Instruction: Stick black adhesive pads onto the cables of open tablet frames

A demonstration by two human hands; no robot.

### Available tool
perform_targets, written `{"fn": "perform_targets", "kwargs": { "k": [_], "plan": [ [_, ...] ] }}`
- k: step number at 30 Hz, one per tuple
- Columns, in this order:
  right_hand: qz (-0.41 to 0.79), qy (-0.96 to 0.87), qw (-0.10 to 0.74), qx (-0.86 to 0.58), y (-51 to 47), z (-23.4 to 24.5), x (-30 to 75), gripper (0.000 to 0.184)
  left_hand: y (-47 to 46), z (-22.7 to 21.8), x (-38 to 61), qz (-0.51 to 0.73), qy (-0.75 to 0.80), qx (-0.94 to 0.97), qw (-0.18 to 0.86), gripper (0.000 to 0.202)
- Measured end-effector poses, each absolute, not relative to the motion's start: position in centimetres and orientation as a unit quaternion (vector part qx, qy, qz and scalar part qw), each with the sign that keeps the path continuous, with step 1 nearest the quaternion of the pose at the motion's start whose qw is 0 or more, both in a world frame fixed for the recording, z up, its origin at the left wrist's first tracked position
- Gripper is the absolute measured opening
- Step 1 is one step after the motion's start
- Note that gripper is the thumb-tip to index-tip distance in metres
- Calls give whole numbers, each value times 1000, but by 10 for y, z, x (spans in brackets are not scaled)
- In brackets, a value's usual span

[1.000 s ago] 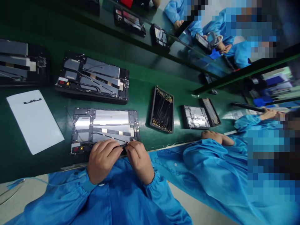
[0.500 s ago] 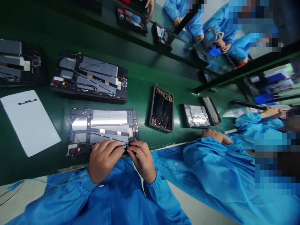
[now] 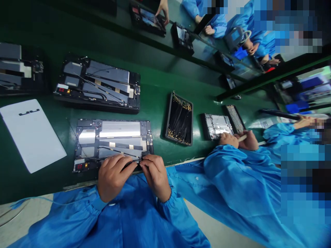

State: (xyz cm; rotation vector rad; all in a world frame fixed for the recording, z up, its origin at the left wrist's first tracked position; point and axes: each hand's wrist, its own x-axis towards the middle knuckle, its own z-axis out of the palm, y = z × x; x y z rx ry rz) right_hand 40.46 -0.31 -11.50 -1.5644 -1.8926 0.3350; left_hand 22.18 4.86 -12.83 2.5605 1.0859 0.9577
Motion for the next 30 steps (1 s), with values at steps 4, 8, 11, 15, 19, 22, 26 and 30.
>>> {"fn": "perform_targets", "kwargs": {
  "k": [4, 8, 11, 15, 19, 22, 26, 30],
  "plan": [
    [123, -727, 329, -590, -4, -118, 405, 18, 49, -131, 221, 324, 367, 867, 94, 16],
    [97, -734, 358, -569, -7, -130, 409, 28, 49, -134, 223, 331, 360, 866, 108, 13],
    [54, -768, 347, -535, -11, -144, 414, 43, 45, -125, 219, 351, 345, 861, 129, 11],
    [-9, -814, 290, -504, -19, -150, 419, 44, 47, -86, 175, 356, 363, 852, 124, 20],
    [13, -838, 263, -478, -8, -123, 421, 36, 81, -46, 90, 319, 486, 812, 46, 18],
    [69, -822, 305, -475, 42, -80, 403, 36, 134, -36, 21, 320, 605, 729, 3, 20],
    [101, -874, 263, -397, 168, -20, 312, 29, 215, -51, -47, 315, 773, 550, 21, 39],
    [92, -825, 59, -554, 296, -13, 197, 34, 267, -76, -80, 297, 838, 452, 73, 53]
  ]
}}
